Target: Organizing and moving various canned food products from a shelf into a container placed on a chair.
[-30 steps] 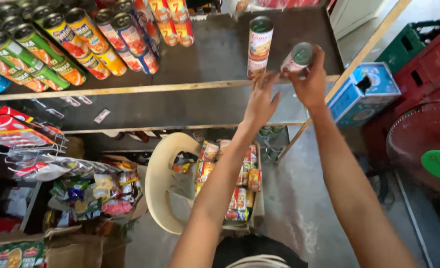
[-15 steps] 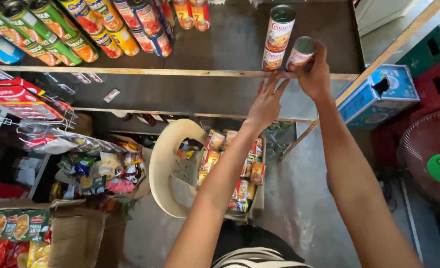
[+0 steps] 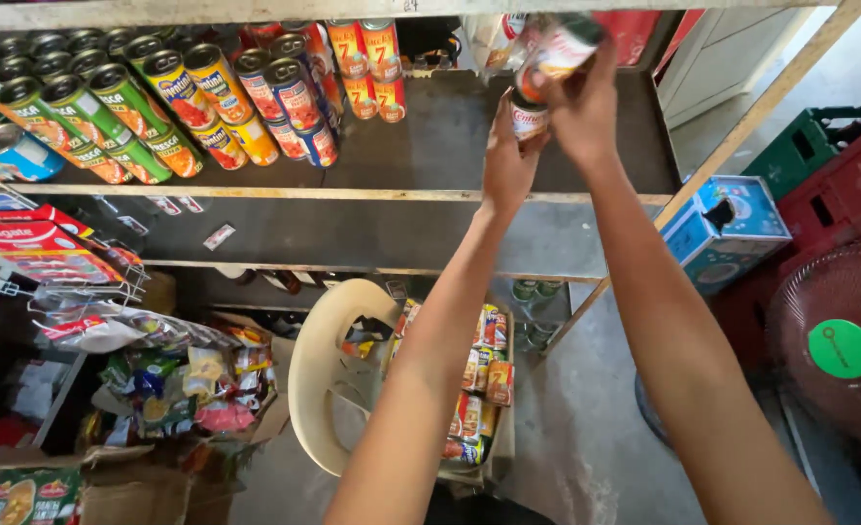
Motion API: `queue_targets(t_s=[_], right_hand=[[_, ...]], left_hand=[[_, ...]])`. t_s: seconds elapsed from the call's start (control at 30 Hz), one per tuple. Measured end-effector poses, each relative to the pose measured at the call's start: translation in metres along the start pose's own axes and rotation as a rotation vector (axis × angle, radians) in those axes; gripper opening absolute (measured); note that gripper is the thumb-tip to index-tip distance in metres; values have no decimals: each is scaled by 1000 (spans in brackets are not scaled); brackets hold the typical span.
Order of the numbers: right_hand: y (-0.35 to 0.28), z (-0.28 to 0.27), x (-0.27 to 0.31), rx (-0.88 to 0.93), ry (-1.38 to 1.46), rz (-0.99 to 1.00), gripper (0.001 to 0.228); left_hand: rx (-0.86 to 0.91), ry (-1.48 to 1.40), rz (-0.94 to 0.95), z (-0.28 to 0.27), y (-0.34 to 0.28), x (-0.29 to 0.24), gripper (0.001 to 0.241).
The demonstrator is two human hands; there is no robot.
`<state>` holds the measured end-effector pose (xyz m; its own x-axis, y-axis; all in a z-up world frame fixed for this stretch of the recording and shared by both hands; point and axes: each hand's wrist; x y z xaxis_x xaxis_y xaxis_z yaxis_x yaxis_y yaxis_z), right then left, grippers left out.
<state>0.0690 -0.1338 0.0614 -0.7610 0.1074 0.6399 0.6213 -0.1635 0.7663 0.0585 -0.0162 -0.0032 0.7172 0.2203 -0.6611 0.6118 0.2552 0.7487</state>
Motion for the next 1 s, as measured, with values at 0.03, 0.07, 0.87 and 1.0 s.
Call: queue_targets(t_s=[0.03, 0.07, 0.87, 1.0], right_hand=[[1, 2, 8, -3, -2, -6, 68], [3, 5, 16, 48, -116, -18, 72], [-110, 13, 21, -96, -303, -142, 60], [-201, 24, -1, -182, -277, -7, 47]], left_hand=[[2, -4, 5, 0, -1, 5, 82], [4, 14, 9, 1, -1, 10, 78], [59, 200, -65, -52, -62, 3, 105], [96, 310, -43, -111, -132, 32, 84]])
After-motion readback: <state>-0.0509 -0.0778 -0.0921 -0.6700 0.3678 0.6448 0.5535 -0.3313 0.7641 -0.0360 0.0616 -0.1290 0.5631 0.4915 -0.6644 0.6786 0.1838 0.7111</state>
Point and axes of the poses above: each hand's wrist, its own y-axis towards the middle knuckle, its own z-axis out of the palm, x = y × z, and after that the axes turned 6 degrees about -x, right-handed
